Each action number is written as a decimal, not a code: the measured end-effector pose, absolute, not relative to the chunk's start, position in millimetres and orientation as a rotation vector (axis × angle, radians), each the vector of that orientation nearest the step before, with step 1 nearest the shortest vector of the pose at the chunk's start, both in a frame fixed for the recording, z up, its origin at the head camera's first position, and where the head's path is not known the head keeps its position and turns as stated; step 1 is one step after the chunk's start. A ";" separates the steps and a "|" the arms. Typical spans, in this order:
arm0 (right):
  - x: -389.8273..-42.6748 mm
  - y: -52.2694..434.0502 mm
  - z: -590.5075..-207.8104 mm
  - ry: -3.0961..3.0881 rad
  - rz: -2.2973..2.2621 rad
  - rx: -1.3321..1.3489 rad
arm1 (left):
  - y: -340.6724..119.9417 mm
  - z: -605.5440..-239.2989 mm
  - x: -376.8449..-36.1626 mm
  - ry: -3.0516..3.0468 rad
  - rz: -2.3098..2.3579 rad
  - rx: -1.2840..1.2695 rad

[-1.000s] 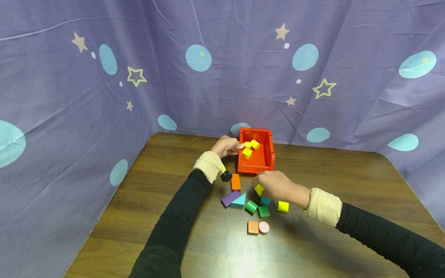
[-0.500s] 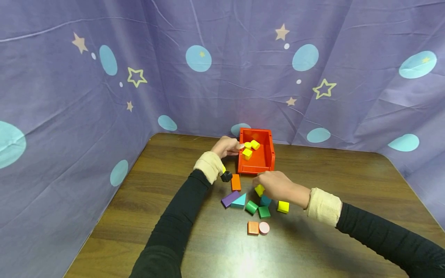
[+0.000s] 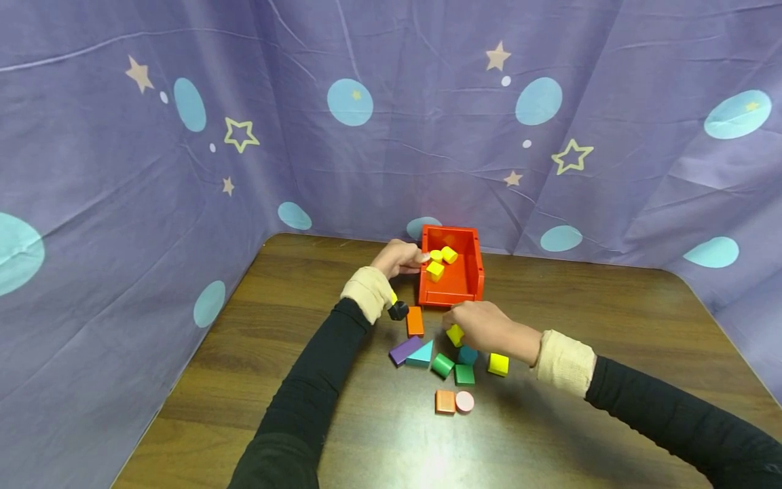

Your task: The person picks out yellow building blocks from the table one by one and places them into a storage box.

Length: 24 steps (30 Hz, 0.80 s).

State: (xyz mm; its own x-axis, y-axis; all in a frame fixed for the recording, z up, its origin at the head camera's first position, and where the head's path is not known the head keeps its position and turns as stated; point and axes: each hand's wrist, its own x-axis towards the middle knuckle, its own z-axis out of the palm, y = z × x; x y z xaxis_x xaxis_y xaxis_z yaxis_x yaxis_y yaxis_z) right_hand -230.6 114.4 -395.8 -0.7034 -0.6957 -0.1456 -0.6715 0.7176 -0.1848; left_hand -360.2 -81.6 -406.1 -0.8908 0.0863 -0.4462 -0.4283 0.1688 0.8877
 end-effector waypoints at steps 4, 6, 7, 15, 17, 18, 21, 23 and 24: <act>-230.7 112.5 -396.6 2.722 -0.175 -1.105 | -81.7 -405.5 -359.7 2.061 1.761 -0.318; -230.3 112.0 -396.6 2.724 -0.177 -1.113 | -81.7 -405.4 -359.5 2.065 1.756 -0.315; -230.1 111.8 -396.5 2.724 -0.180 -1.114 | -81.8 -405.4 -359.3 2.065 1.756 -0.316; -231.7 108.4 -398.2 2.699 -0.207 -1.119 | -81.7 -406.0 -359.1 2.072 1.761 -0.324; -232.2 107.2 -398.8 2.686 -0.212 -1.115 | -81.6 -406.1 -358.8 2.076 1.759 -0.326; -232.2 106.7 -398.7 2.680 -0.217 -1.114 | -81.5 -406.0 -358.6 2.074 1.762 -0.327; -232.4 105.6 -399.1 2.662 -0.227 -1.125 | -81.2 -405.7 -358.0 2.068 1.773 -0.328; -233.0 105.2 -399.8 2.652 -0.236 -1.141 | -81.2 -405.5 -357.8 2.065 1.776 -0.327; -233.3 105.1 -400.4 2.648 -0.243 -1.147 | -81.2 -405.4 -357.8 2.064 1.778 -0.327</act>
State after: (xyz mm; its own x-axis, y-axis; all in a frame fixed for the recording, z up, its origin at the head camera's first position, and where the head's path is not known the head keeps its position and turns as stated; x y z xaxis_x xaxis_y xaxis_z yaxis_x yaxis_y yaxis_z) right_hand -233.3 105.1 -400.4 -0.6611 -0.7338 -0.1566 -0.6930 0.6771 -0.2475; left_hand -357.8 -81.2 -405.4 -0.8948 0.0787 -0.4396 -0.4231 0.1658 0.8908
